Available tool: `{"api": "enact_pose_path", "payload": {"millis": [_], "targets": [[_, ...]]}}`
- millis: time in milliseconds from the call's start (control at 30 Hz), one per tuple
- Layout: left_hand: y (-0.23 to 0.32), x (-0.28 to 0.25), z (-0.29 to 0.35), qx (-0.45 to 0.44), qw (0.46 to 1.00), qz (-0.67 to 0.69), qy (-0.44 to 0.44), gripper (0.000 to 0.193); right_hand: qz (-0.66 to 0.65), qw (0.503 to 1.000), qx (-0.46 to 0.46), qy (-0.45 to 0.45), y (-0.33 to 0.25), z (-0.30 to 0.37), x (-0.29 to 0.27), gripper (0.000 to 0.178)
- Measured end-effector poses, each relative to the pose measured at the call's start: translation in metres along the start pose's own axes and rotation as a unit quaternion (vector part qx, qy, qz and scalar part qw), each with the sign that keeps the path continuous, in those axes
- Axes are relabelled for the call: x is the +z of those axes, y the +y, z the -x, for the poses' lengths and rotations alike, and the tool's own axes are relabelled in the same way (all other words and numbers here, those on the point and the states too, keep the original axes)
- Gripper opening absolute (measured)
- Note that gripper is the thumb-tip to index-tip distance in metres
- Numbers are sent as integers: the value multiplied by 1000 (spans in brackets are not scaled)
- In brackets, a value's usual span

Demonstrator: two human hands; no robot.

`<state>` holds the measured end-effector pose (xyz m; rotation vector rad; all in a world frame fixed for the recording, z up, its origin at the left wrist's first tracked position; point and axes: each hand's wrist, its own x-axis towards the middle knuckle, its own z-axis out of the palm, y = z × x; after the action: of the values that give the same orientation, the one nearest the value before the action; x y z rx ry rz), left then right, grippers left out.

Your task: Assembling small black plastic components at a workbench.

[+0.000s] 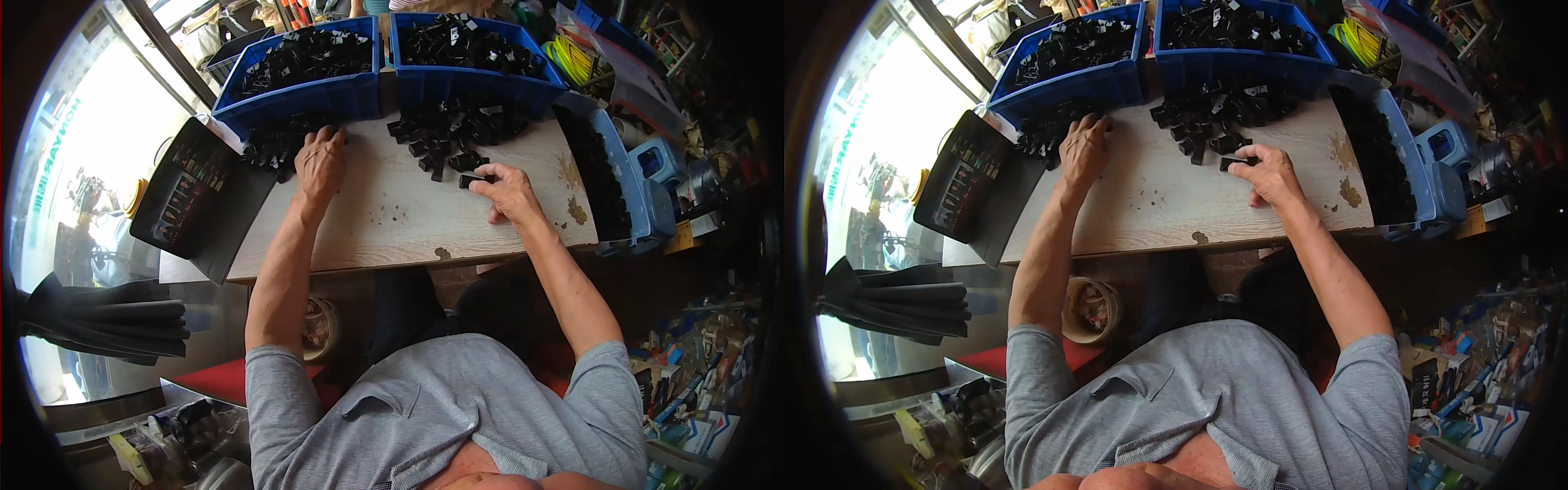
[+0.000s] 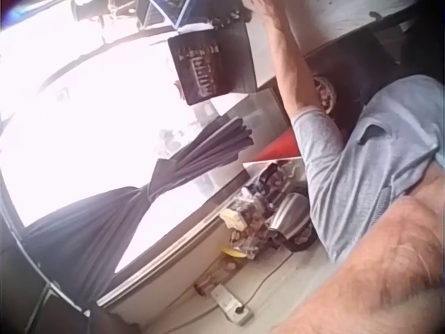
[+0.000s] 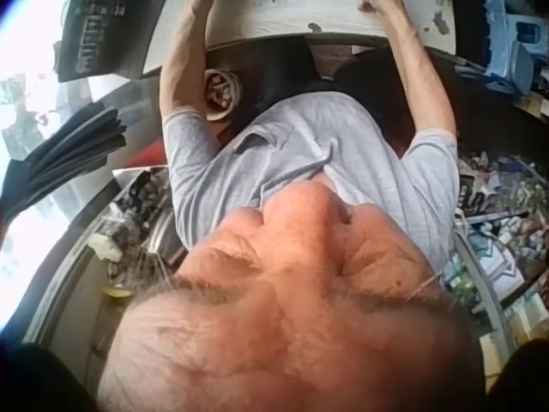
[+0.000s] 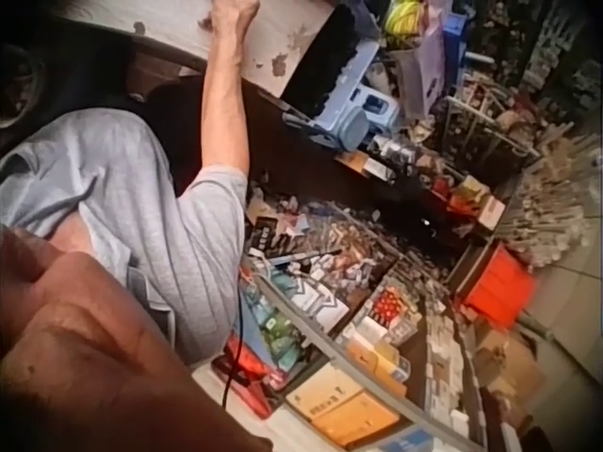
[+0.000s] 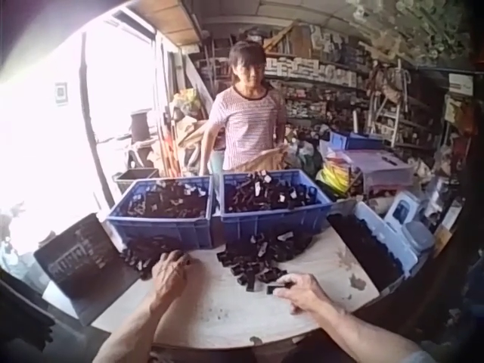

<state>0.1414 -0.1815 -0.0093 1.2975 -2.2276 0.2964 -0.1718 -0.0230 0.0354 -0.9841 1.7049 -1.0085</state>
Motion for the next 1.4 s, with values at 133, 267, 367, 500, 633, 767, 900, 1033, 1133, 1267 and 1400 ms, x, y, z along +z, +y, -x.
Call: {"api": "enact_pose_path", "payload": {"millis": [133,267,367,500,633,767,900,1033,1133,1267,1400], "targets": [[2,3,0,10,1000,13,2,22,24,1000,-2,-2,0,-2,6,32],[18,2,5,-26,998,60,22,20,36,999,-11,-11,9,-4,2,24],[15,10,10,-53,993,89,56,18,7,999,-29,-23,11,-2,3,20],[7,9,9,-92,988,111,48,19,-19,998,-50,-14,18,1,1,29],[-1,2,8,-192,973,125,-6,23,-21,998,-52,5,12,6,4,43],[0,-1,18,-140,978,150,27,26,-7,999,-37,18,6,5,8,44],[10,-5,30,-51,997,51,-8,28,59,998,0,16,0,2,12,42],[36,-13,38,-36,992,117,15,30,73,997,-10,4,5,1,11,41],[84,-20,40,-65,940,334,-27,30,92,995,-7,-28,-5,12,15,40],[138,-21,40,104,925,366,-16,29,96,993,-19,-64,3,6,15,40],[148,-8,35,151,919,361,-49,30,80,994,-36,-70,9,5,16,37]]}}
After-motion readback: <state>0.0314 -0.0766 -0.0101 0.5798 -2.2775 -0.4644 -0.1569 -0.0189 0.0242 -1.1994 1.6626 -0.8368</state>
